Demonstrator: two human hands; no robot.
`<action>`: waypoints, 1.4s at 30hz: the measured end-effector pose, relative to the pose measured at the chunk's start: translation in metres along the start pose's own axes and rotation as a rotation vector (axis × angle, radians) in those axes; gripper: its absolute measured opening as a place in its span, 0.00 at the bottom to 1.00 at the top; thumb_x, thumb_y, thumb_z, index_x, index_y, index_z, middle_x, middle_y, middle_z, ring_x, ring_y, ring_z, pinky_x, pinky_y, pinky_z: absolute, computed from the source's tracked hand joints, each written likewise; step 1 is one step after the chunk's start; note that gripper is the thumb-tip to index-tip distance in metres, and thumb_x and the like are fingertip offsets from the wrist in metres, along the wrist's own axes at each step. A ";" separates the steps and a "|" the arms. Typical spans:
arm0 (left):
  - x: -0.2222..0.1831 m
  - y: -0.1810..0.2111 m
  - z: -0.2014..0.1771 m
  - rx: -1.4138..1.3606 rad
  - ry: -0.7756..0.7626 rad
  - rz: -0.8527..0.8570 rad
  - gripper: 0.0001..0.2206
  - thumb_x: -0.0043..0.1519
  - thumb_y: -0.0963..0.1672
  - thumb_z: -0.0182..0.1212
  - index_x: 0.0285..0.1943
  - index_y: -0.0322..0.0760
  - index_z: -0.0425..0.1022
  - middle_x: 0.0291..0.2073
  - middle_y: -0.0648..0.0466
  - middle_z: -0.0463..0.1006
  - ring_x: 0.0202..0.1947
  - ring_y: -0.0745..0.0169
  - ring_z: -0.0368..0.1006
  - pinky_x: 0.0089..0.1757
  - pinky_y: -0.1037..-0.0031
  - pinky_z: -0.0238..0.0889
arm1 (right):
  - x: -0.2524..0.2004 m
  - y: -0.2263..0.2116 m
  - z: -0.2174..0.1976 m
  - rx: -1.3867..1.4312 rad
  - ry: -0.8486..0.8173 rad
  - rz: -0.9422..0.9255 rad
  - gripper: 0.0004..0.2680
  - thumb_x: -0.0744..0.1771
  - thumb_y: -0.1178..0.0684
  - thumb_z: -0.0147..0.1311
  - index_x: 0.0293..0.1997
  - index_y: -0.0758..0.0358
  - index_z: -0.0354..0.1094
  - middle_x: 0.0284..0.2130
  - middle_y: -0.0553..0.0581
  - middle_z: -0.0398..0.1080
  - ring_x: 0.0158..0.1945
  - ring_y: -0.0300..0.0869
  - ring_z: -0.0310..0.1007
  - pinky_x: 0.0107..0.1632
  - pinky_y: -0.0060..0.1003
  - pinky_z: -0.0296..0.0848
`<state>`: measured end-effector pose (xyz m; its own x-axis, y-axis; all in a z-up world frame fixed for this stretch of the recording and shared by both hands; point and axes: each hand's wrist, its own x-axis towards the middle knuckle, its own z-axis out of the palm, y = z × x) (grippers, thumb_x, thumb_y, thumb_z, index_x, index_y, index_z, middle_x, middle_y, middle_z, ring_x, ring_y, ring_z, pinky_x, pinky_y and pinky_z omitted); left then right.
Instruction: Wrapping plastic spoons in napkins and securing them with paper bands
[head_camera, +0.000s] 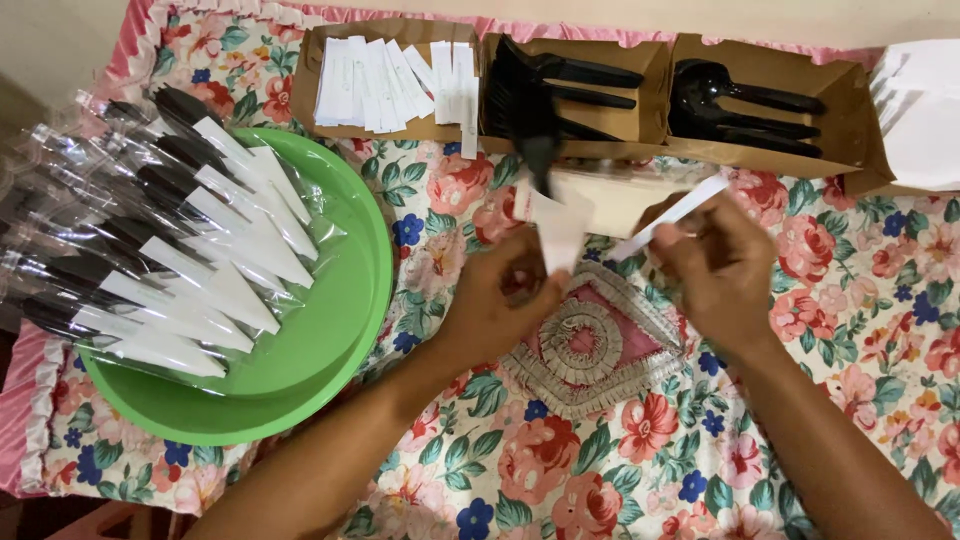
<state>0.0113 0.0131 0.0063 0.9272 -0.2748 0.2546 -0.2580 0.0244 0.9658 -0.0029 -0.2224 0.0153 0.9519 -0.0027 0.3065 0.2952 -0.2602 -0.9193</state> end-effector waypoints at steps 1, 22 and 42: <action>-0.001 0.000 -0.001 0.059 -0.125 -0.035 0.09 0.63 0.45 0.62 0.45 0.34 0.74 0.24 0.52 0.74 0.23 0.68 0.65 0.26 0.75 0.59 | 0.001 -0.006 -0.001 0.006 0.051 -0.011 0.04 0.71 0.55 0.53 0.44 0.65 0.67 0.28 0.57 0.72 0.22 0.36 0.66 0.24 0.28 0.68; 0.004 0.007 -0.001 -0.015 -0.349 0.024 0.07 0.61 0.43 0.64 0.40 0.34 0.75 0.19 0.47 0.74 0.20 0.61 0.70 0.25 0.74 0.63 | 0.004 0.003 0.007 0.206 0.147 0.061 0.04 0.71 0.62 0.56 0.47 0.72 0.66 0.27 0.57 0.67 0.23 0.36 0.70 0.20 0.23 0.66; 0.004 0.006 -0.002 -0.027 -0.348 0.001 0.06 0.60 0.42 0.63 0.39 0.33 0.74 0.18 0.48 0.74 0.21 0.63 0.71 0.25 0.75 0.63 | 0.007 -0.017 0.005 0.205 -0.084 0.141 0.03 0.68 0.65 0.58 0.36 0.71 0.68 0.20 0.55 0.61 0.22 0.30 0.57 0.25 0.24 0.70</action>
<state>0.0138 0.0146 0.0129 0.7776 -0.5859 0.2283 -0.2473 0.0489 0.9677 -0.0013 -0.2129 0.0315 0.9858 0.0574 0.1575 0.1610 -0.0619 -0.9850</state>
